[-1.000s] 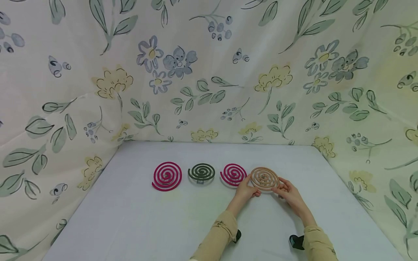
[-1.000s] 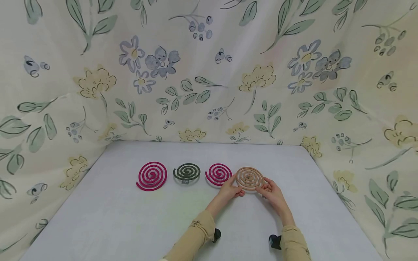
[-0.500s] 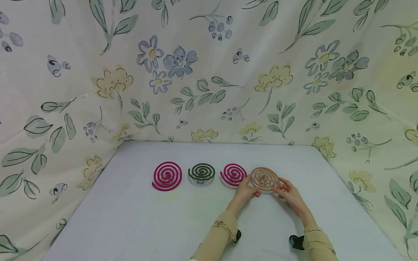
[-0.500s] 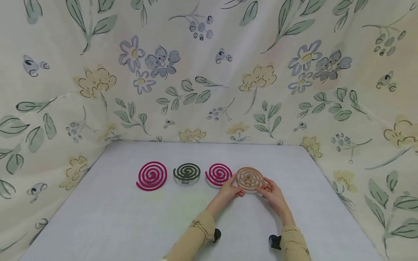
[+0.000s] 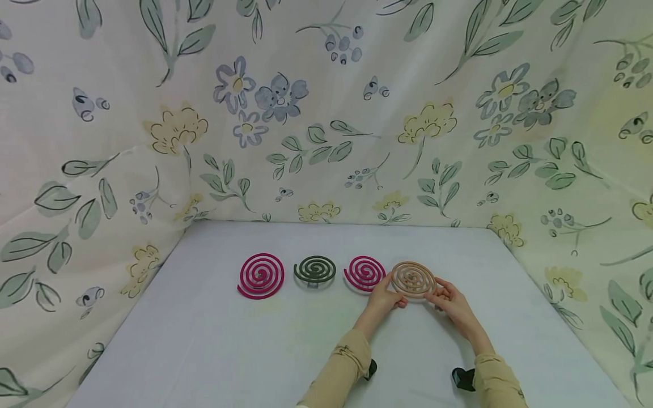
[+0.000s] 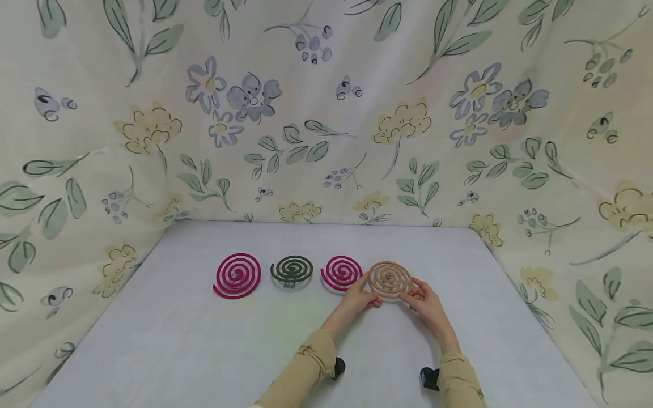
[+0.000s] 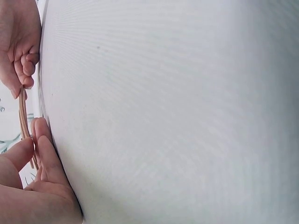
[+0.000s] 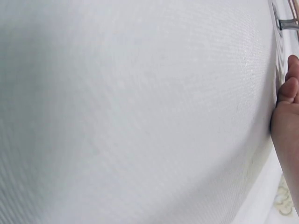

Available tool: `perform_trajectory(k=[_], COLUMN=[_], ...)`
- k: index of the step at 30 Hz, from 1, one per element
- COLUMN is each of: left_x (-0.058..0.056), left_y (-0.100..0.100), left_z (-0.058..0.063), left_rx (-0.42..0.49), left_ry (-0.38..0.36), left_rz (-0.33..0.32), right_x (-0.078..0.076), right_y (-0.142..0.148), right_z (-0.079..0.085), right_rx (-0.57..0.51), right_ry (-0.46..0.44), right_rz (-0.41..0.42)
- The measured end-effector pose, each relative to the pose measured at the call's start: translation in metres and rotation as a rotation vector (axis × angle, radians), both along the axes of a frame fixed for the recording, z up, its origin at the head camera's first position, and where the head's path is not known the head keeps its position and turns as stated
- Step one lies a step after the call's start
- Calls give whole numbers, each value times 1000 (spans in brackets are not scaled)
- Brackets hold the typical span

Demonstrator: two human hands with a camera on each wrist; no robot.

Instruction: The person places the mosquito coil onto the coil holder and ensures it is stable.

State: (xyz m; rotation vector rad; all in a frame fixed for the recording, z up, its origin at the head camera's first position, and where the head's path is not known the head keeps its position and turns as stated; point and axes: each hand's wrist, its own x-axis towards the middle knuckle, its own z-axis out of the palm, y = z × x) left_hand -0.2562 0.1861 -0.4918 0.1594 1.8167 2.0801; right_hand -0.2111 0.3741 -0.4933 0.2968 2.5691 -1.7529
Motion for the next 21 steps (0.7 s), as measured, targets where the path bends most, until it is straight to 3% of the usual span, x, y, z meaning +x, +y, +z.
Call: perform_trajectory(k=[21], left_x=[1], left_y=[-1], left_z=[-3], left_rx=[-38], left_ry=[38], left_rz=[-13], right_x=[0], right_y=[-1], right_z=[1], right_rx=[9], right_ry=[10], right_rz=[3])
